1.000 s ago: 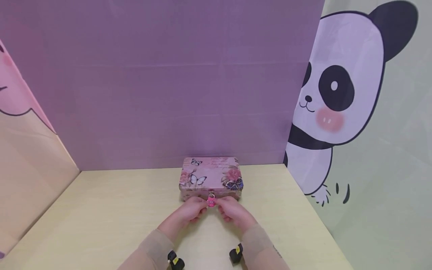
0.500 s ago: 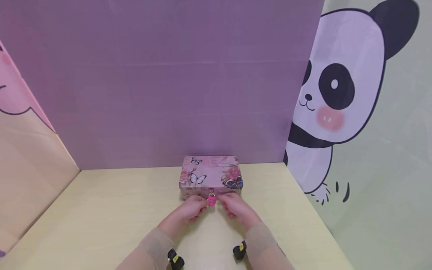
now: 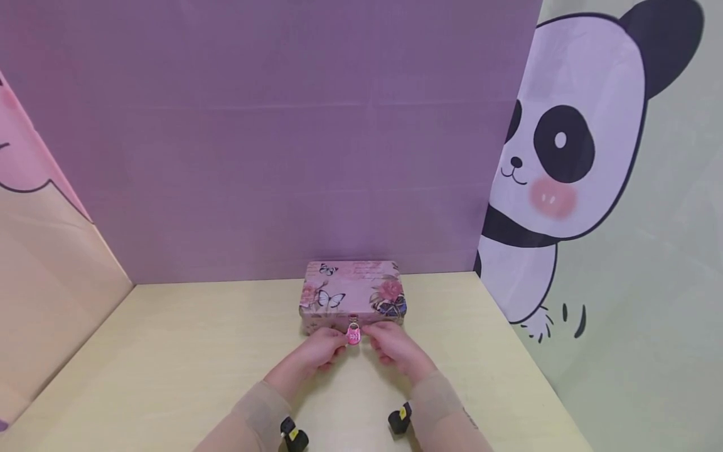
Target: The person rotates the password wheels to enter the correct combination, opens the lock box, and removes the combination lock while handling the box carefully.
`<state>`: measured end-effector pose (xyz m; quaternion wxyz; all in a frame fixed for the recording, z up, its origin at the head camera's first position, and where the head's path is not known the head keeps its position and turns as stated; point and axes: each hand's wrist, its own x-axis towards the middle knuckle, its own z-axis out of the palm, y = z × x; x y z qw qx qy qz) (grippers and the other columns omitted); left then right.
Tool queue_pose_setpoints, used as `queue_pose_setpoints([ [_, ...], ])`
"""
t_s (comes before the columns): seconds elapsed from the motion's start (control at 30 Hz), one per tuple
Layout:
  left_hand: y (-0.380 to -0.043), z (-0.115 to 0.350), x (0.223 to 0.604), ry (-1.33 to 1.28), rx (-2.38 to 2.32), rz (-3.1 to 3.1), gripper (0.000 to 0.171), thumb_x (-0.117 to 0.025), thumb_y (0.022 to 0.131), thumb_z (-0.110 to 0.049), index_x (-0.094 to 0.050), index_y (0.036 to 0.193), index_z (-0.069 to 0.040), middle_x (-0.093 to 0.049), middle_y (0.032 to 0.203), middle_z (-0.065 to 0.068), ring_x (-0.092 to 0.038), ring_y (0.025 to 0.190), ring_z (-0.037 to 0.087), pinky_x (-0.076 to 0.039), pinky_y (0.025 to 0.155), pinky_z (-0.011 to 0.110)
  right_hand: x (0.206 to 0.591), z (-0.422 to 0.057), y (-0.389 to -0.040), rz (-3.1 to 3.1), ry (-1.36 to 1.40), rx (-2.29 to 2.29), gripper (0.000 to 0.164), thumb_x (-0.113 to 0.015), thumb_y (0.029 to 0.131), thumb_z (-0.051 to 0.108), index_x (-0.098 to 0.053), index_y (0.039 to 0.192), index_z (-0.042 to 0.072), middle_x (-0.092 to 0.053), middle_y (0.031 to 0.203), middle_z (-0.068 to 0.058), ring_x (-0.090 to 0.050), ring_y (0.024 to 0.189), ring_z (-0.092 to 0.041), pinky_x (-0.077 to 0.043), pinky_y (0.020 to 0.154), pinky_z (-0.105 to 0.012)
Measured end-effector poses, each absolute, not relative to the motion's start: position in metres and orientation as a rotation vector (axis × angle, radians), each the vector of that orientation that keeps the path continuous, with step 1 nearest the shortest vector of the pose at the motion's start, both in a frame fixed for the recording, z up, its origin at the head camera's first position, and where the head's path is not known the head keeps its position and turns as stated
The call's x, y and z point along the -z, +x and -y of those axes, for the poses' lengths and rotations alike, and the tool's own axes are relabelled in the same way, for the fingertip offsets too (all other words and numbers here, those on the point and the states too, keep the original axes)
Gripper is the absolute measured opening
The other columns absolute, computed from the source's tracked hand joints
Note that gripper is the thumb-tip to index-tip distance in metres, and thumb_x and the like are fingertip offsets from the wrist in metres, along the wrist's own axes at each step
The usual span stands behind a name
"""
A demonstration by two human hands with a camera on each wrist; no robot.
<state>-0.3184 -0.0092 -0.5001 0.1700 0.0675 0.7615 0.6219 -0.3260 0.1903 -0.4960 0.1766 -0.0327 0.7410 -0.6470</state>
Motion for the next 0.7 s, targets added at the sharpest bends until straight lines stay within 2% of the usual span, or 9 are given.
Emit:
queue_pose_setpoints([
  [0.4, -0.3181, 0.0092, 0.4997, 0.212, -1.796, -2.141, 0.031, -0.057, 0.099, -0.014, -0.052, 0.069, -0.009, -0.04, 0.057, -0.004, -0.027, 0.044, 0.007, -0.022, 0.042, 0.023, 0.4982, -0.1836, -0.325, -2.136, -0.147, 1.773, 0.022, -0.061, 0.1, 0.021, -0.058, 0.09, 0.002, -0.038, 0.062, 0.006, -0.029, 0.048, -0.008, -0.026, 0.045, -0.021],
  [0.7, -0.3183, 0.0094, 0.4991, 0.199, -1.791, -2.128, 0.035, -0.055, 0.101, -0.014, -0.05, 0.067, -0.009, -0.039, 0.055, -0.005, -0.027, 0.044, 0.007, -0.022, 0.042, 0.023, 0.5006, -0.1819, -0.325, -2.178, -0.162, 1.744, 0.021, -0.066, 0.096, 0.018, -0.059, 0.084, 0.003, -0.036, 0.059, 0.006, -0.03, 0.048, -0.008, -0.026, 0.044, -0.022],
])
